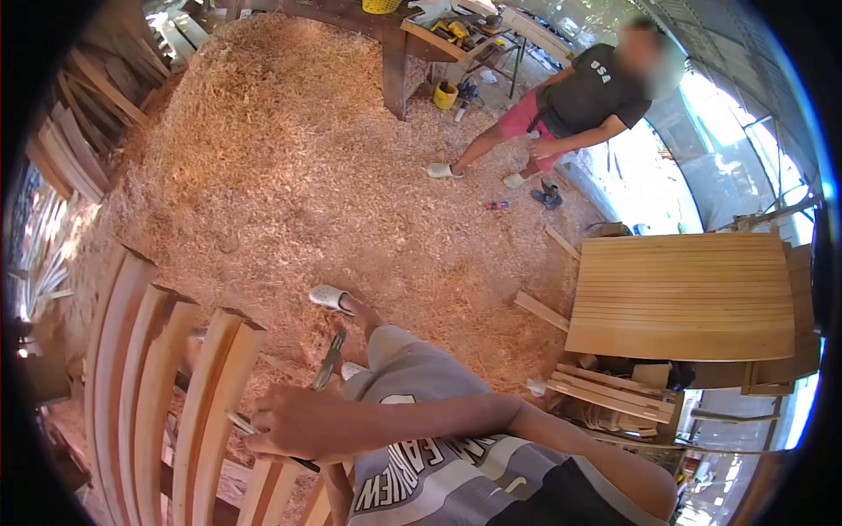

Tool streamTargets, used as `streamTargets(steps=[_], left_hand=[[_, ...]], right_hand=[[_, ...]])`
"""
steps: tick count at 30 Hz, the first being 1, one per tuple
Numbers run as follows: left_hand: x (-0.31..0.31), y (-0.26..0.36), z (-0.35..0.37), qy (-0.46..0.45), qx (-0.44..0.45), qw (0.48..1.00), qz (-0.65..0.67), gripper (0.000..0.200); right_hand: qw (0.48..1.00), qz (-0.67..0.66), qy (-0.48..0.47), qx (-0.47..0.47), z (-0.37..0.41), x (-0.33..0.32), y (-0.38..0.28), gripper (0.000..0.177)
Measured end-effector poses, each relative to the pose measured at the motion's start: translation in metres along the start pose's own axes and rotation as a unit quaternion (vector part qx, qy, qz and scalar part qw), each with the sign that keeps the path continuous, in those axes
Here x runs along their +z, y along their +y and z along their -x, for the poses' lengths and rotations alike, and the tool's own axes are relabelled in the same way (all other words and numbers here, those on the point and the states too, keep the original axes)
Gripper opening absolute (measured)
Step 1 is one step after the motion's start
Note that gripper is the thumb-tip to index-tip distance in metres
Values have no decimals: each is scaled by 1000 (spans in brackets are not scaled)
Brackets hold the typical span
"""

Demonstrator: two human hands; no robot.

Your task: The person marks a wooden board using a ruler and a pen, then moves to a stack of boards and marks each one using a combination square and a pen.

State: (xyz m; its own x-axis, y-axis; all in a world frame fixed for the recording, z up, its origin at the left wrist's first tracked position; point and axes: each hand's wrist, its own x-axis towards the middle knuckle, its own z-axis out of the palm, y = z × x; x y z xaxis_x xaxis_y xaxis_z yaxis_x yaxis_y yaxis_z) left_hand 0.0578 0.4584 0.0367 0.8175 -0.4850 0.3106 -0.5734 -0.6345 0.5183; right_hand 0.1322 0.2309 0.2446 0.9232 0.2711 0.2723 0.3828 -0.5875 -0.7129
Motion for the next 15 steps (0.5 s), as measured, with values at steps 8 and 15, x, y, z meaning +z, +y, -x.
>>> streamTargets(steps=[8, 15], left_hand=[[44, 11, -92, -40, 55, 998, 17, 20], [18, 47, -114, -110, -18, 994, -2, 16]], right_hand=[[987, -118, -66, -84, -58, 76, -55, 15], [969, -182, 2, -168, -51, 49, -65, 14]])
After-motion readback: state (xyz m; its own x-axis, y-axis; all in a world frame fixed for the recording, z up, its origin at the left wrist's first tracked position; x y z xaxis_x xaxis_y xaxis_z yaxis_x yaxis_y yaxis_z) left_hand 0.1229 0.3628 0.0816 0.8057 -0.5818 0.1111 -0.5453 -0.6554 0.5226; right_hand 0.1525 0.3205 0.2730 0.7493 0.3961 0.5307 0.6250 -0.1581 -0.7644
